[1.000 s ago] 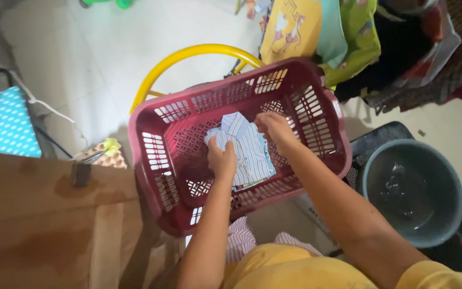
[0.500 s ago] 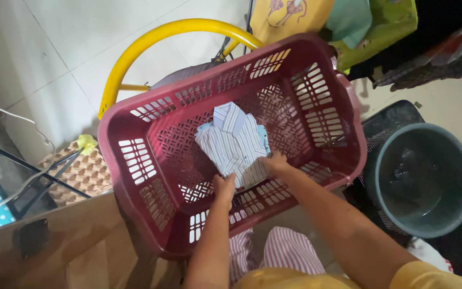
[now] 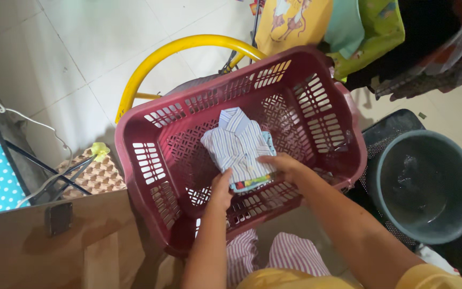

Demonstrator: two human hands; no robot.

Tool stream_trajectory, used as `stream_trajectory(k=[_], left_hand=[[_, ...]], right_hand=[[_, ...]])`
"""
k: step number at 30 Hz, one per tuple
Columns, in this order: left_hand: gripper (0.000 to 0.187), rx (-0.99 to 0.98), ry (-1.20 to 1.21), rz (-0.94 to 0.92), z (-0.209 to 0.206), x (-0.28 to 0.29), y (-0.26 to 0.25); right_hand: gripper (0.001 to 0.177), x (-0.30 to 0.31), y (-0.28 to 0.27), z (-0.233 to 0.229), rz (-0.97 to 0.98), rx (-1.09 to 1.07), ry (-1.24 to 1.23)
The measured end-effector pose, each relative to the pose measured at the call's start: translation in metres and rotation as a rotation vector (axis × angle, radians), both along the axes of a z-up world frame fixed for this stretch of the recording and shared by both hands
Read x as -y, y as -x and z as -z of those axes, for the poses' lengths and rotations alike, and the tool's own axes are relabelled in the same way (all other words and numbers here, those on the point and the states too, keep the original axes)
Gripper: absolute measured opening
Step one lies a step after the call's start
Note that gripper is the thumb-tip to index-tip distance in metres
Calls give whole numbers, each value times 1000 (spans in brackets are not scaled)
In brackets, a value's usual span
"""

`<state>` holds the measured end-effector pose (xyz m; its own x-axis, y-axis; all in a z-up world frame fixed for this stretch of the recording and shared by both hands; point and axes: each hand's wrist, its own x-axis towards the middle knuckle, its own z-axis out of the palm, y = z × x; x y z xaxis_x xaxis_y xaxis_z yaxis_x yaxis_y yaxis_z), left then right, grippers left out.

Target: The person folds various children's clothes from a laundry basket and places them into a wooden wardrobe. The person handles shirts, pants, and other garments one at a time, folding each before stacking them on a shelf.

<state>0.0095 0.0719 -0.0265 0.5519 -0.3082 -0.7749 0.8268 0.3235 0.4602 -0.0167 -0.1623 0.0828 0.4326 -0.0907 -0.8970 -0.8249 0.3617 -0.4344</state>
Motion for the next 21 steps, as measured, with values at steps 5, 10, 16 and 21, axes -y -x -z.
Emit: stream_trajectory(k=[5, 10, 16, 21], left_hand=[[37, 122, -219, 99, -3, 5, -1], [43, 59, -467, 294, 17, 5, 18], [45, 130, -533, 296, 45, -1, 34], [38, 41, -369, 221, 50, -1, 33]], right_hand=[[52, 5, -2, 30, -65, 77, 154], [73, -2, 20, 94, -107, 100, 200], [93, -12, 24, 135, -181, -81, 391], [87, -15, 20, 104, -82, -88, 253]])
